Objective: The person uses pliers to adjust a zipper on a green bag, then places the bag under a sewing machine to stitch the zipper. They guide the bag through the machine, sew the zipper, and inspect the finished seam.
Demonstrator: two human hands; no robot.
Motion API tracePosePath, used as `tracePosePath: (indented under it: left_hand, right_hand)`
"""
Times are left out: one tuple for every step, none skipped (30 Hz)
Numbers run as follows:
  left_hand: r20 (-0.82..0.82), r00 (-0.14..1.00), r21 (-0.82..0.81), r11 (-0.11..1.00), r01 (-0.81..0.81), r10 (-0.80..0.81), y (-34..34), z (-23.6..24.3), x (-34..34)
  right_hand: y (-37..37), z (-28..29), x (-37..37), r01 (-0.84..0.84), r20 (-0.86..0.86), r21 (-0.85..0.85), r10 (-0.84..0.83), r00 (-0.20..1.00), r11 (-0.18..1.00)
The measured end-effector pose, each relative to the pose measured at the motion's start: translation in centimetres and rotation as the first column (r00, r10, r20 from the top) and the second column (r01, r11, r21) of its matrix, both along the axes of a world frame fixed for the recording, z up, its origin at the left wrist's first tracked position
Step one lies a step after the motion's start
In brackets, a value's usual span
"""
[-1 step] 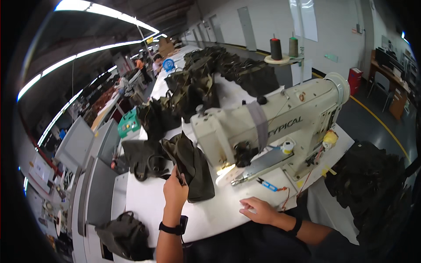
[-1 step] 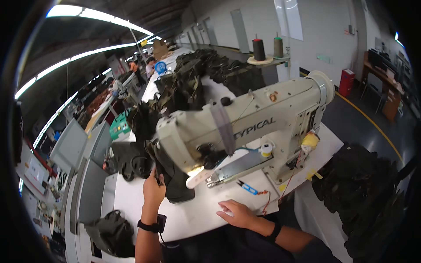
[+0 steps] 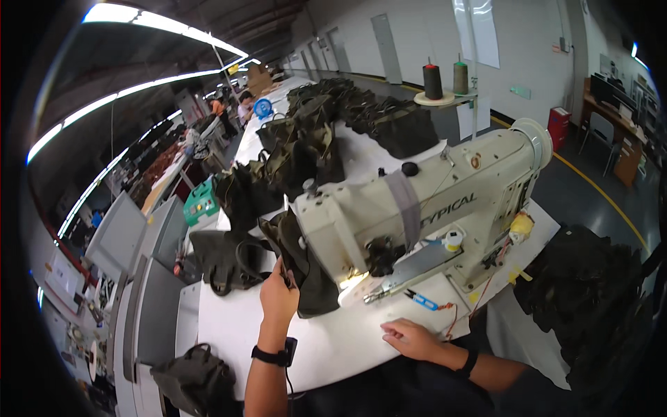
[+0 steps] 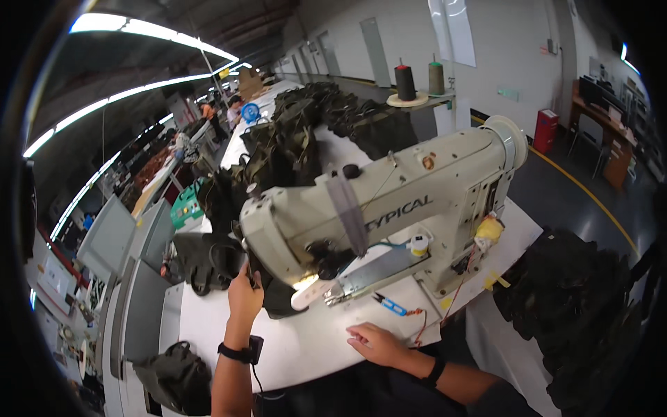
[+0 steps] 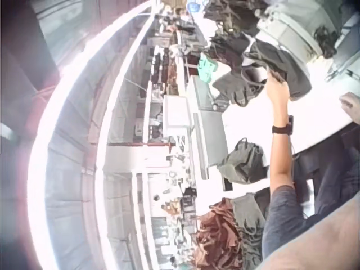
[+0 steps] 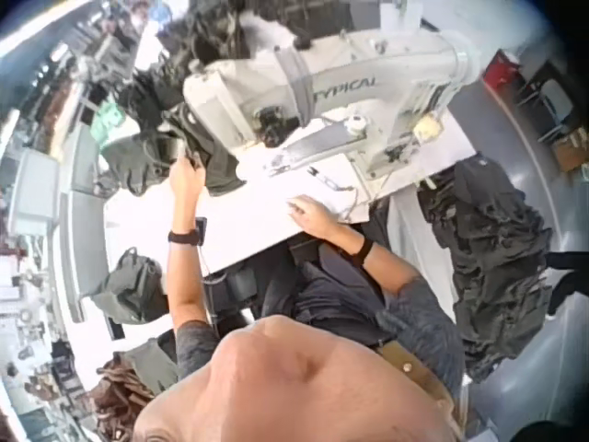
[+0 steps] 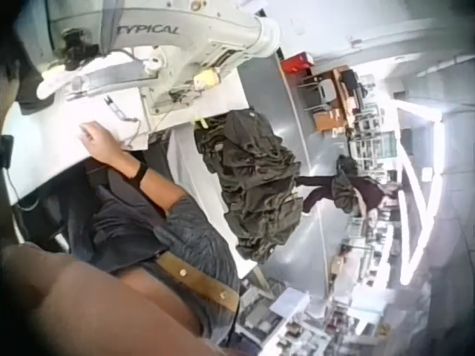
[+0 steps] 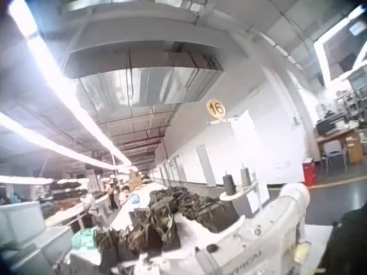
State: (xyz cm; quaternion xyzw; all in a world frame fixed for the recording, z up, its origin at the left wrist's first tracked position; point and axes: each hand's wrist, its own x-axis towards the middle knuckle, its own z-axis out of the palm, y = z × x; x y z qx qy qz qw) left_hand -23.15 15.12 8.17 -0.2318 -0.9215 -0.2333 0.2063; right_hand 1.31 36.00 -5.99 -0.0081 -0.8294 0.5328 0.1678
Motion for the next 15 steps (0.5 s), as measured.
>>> tracePosePath:
  left_hand:
    - [-0.026, 0.999, -0.031, 0.998, 0.047, -0.048, 2.3, -0.7, -3.0]
    - [-0.030, 0.996, -0.043, 0.996, 0.083, -0.085, 5.0, -1.6, -5.8]
    - [-0.027, 0.994, -0.049, 0.993, 0.107, -0.109, 8.0, -2.0, -8.6]
    - [-0.021, 0.990, -0.051, 0.989, 0.139, -0.140, 11.4, -2.8, -11.1]
    - [-0.013, 0.986, -0.050, 0.985, 0.162, -0.163, 14.9, -3.5, -13.7]
    - [-0.044, 0.989, -0.076, 0.988, 0.137, -0.140, 15.9, -1.5, -16.3]
    - [-0.051, 0.989, -0.076, 0.988, 0.135, -0.139, 18.4, -1.2, -18.9]
    - [-0.046, 0.989, -0.073, 0.988, 0.135, -0.139, 21.0, -1.3, -21.5]
    - [-0.043, 0.991, -0.070, 0.990, 0.125, -0.128, 23.5, -1.4, -24.0]
    - [-0.037, 0.993, -0.076, 0.991, 0.112, -0.115, 25.4, -1.4, -26.5]
    - [-0.020, 0.993, -0.060, 0.991, 0.119, -0.120, 27.9, -1.7, -28.4]
    - [-0.013, 0.993, -0.041, 0.992, 0.118, -0.119, 29.9, -1.2, -29.4]
    - [-0.009, 0.992, -0.024, 0.992, 0.125, -0.125, 31.3, -0.9, -30.2]
    - [0.002, 0.983, 0.040, 0.983, 0.182, -0.182, 32.5, 0.0, -28.5]
    - [-0.034, 0.983, 0.062, 0.981, 0.184, -0.182, 32.3, -0.5, -29.8]
  right_hand:
    - [0.1, -1.4, -0.1, 0.031, -0.045, 0.009, -0.031, 0.999, 0.999]
    - [0.1, -1.2, 0.4, -0.001, -0.108, 0.003, 0.001, 0.994, 1.000]
    - [0.2, -0.8, 0.4, -0.021, -0.143, 0.069, 0.031, 0.989, 0.997]
    - [0.5, -1.0, 0.7, -0.009, -0.169, 0.143, 0.033, 0.985, 0.990]
    - [0.7, -1.5, 0.7, 0.023, -0.241, 0.208, 0.029, 0.970, 0.978]
    - [-0.3, -1.4, 0.2, 0.016, -0.289, 0.216, 0.048, 0.956, 0.976]
    - [-0.4, -1.5, 0.0, 0.030, -0.311, 0.241, 0.048, 0.949, 0.970]
    - [-0.5, -0.6, 0.2, 0.059, -0.357, 0.223, 0.026, 0.934, 0.973]
    - [-0.4, 0.7, 0.5, 0.092, -0.402, 0.214, 0.002, 0.916, 0.973]
    - [-0.2, 1.1, 0.3, 0.085, -0.407, 0.197, 0.003, 0.914, 0.977]
    - [0.1, 1.0, 0.5, 0.089, -0.382, 0.196, -0.007, 0.924, 0.977]
    - [0.2, 0.6, 0.5, 0.105, -0.388, 0.187, -0.025, 0.921, 0.977]
    - [0.1, 0.2, 0.5, 0.118, -0.396, 0.177, -0.039, 0.918, 0.977]
    - [0.6, -0.1, 0.5, 0.135, -0.428, 0.225, -0.027, 0.903, 0.965]
    - [0.6, 0.1, 0.2, 0.145, -0.440, 0.226, -0.032, 0.897, 0.963]
